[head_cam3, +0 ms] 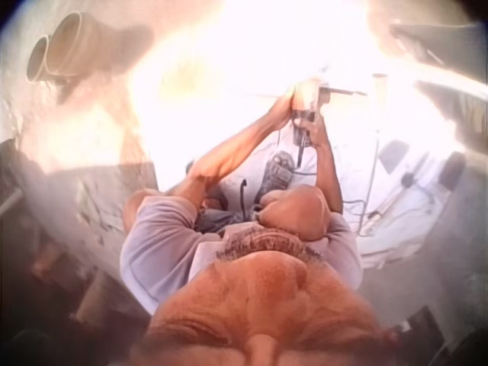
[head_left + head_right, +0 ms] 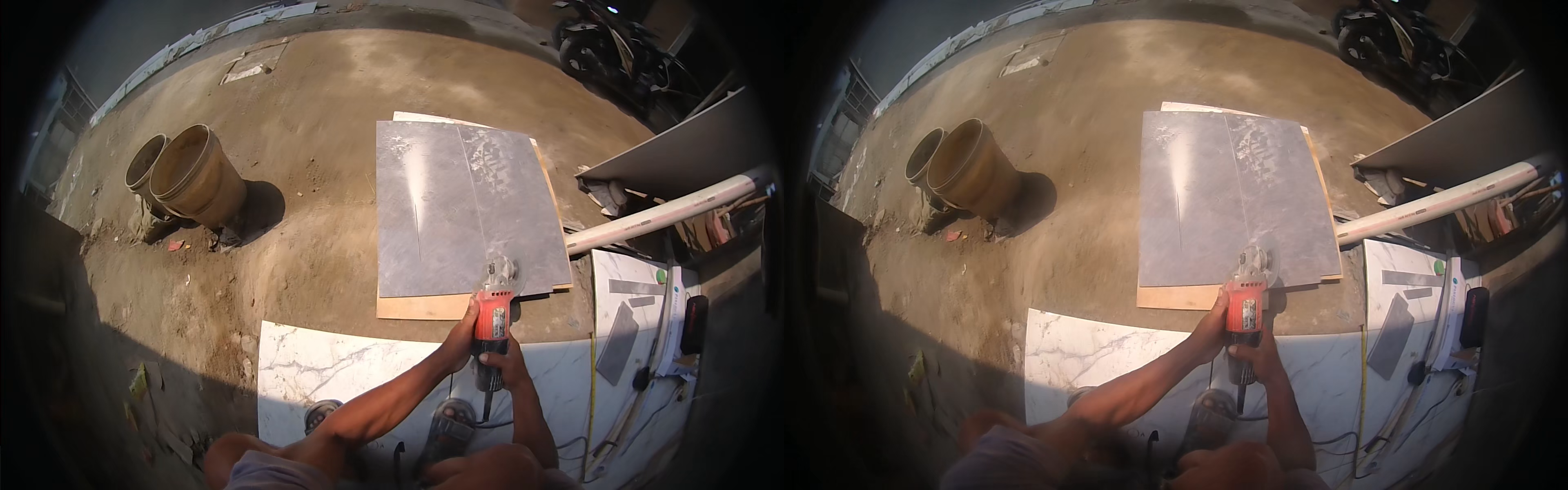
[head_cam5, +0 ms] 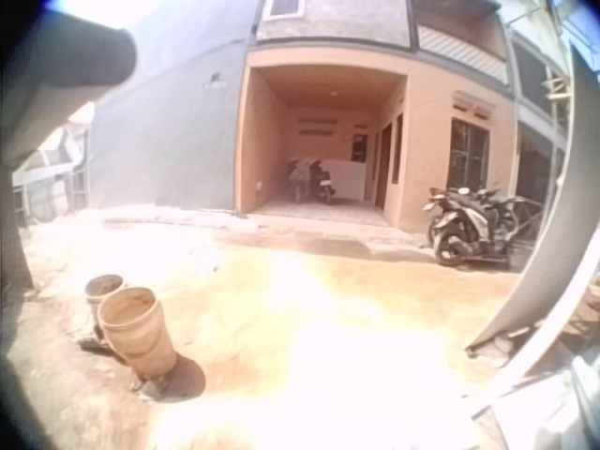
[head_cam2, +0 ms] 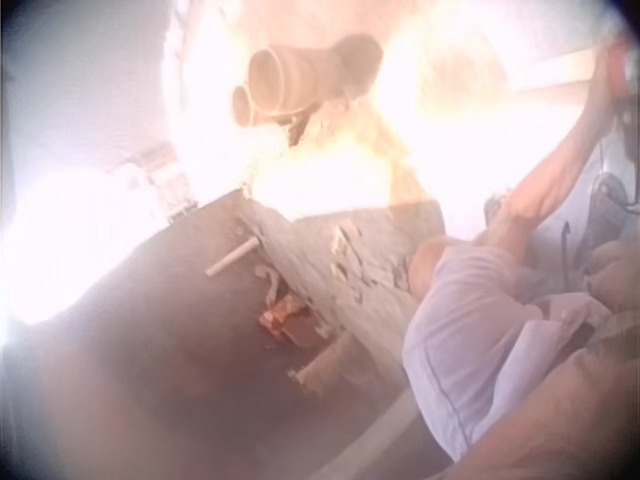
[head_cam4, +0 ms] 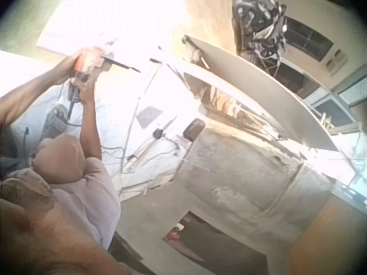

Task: The person uses an angle grinder to cut a tile, then picks up the cut pieces and places them on a wooden board to check the fit against another tile.

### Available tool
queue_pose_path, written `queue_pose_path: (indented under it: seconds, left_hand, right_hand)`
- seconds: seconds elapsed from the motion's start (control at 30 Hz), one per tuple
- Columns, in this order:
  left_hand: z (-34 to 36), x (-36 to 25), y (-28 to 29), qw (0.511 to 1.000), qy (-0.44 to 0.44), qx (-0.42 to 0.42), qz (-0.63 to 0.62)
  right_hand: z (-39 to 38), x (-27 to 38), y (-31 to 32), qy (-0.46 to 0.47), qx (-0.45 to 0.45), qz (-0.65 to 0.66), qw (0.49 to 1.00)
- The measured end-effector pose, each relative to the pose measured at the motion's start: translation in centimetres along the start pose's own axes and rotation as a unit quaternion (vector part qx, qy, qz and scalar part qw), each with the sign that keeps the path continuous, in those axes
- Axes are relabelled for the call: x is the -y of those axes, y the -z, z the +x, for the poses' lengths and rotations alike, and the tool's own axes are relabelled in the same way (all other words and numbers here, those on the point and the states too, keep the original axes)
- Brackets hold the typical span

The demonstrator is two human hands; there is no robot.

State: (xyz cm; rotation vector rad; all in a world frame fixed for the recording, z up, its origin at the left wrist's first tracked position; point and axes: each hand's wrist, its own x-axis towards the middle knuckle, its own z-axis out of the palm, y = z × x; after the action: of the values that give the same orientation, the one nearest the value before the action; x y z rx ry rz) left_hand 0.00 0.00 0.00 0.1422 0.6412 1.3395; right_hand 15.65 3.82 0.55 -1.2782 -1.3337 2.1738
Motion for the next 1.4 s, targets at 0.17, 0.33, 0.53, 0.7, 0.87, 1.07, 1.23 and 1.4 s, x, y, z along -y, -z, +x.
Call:
queue_pose_path:
  seconds: [0.17, 0.33, 0.53, 0.7, 0.87, 1.07, 1.23, 1.4]
  left_hand:
    - [-0.8, 1.4, 1.1, 0.998, 0.017, 0.055, -0.017]
    - [-1.0, 2.2, -0.1, 0.998, 0.048, 0.049, 0.000]
    - [-0.7, 3.1, -1.9, 0.998, 0.036, 0.047, -0.006]
    - [-0.9, 4.7, -1.7, 0.998, 0.058, 0.036, 0.007]
    - [-1.8, 6.0, -2.0, 0.995, 0.064, 0.076, -0.029]
    - [-2.5, 9.3, -2.3, 0.989, 0.135, 0.052, -0.026]
    - [-2.6, 11.9, -1.6, 0.972, 0.220, 0.067, -0.042]
    - [-2.0, 10.4, -1.5, 0.970, 0.187, 0.018, 0.154]
  right_hand:
    - [-0.9, -0.8, -0.1, -0.001, 0.027, 0.035, 0.999]
    - [-2.5, -0.1, 0.2, -0.007, 0.021, 0.058, 0.998]
    - [-3.9, -0.2, 1.6, 0.008, 0.033, 0.052, 0.998]
    - [-5.2, -1.3, 1.8, 0.003, 0.000, 0.053, 0.999]
    - [-7.3, -2.8, 2.6, 0.003, -0.018, 0.052, 0.999]
    - [-10.5, -3.4, 2.4, 0.000, -0.038, 0.089, 0.995]
    - [-12.3, -3.6, 2.6, -0.001, -0.098, 0.095, 0.991]
    - [-13.7, -7.4, 7.6, 0.003, -0.265, -0.100, 0.959]
